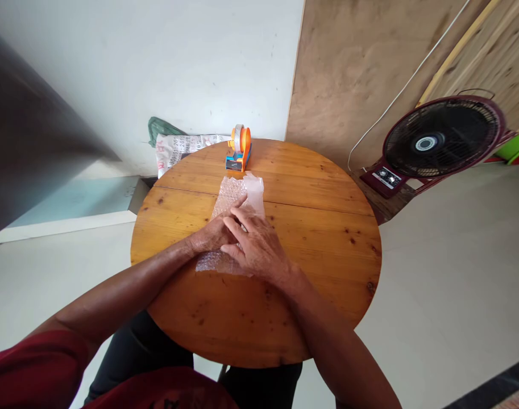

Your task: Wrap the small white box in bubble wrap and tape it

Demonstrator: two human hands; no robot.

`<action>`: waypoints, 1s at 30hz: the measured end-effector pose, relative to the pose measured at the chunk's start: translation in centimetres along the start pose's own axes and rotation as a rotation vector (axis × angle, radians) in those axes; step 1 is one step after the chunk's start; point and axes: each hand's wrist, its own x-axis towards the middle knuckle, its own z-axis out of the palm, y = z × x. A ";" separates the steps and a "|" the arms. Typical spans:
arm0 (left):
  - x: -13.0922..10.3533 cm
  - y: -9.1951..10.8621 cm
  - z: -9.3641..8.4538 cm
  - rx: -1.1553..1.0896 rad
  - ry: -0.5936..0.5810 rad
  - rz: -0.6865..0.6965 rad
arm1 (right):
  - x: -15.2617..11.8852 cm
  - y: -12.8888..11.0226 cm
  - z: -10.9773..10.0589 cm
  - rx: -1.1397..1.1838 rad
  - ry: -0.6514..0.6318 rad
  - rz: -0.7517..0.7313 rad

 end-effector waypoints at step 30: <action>-0.2 1.6 0.1 0.776 -0.226 0.010 | -4.6 6.0 -9.0 0.148 0.181 0.486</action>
